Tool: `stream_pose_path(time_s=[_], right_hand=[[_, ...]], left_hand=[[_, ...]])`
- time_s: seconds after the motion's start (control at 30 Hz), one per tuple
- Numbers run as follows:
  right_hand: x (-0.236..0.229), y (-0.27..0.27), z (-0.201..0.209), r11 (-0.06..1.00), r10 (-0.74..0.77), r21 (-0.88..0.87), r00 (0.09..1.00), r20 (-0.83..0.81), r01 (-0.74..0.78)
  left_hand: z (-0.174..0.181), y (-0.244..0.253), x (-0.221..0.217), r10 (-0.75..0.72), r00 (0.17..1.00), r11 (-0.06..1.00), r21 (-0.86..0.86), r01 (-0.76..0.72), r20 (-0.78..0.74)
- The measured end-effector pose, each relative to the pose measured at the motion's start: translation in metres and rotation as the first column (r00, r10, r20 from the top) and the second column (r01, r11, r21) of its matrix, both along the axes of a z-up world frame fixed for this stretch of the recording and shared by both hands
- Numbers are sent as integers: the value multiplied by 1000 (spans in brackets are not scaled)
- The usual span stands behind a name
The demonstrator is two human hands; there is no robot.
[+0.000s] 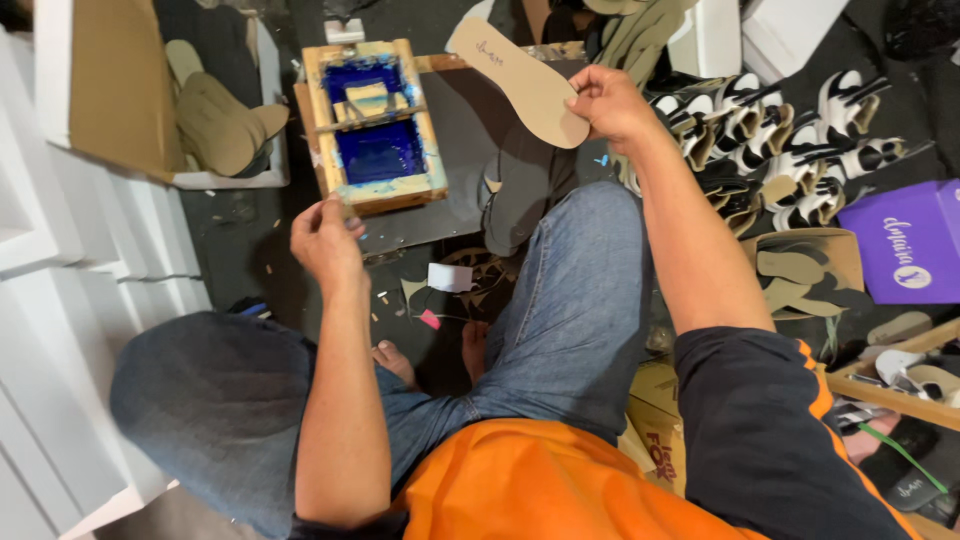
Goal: The person sits on the floor and uses a wooden screen printing frame to apply blue ink onto beige shoe insoles. They repeatedly dip the insoles into the ink-filled frame, press them down, and then place them aside.
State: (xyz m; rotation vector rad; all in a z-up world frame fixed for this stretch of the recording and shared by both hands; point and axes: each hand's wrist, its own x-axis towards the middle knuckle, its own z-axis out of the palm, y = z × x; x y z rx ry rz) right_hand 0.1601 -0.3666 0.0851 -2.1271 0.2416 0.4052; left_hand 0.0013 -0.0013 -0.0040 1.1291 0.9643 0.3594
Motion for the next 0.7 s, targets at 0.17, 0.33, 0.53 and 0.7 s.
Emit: stream_pose_path(time_s=[0.17,0.33,0.53,0.7], right_hand=[[0,19,54,951,-294,91,955,-32,295],[79,-33,35,807,-532,346,844,74,478],[85,-48,6,859,-509,146,849,146,490],[37,-4,-11,986,110,-131,991,82,-99]], left_hand=[[19,2,-5,-44,997,999,9,44,-59],[33,0,-8,-70,994,997,13,72,-86],[41,-2,-6,-58,993,998,-5,58,-100],[31,-3,-4,-23,995,1000,-6,22,-100]])
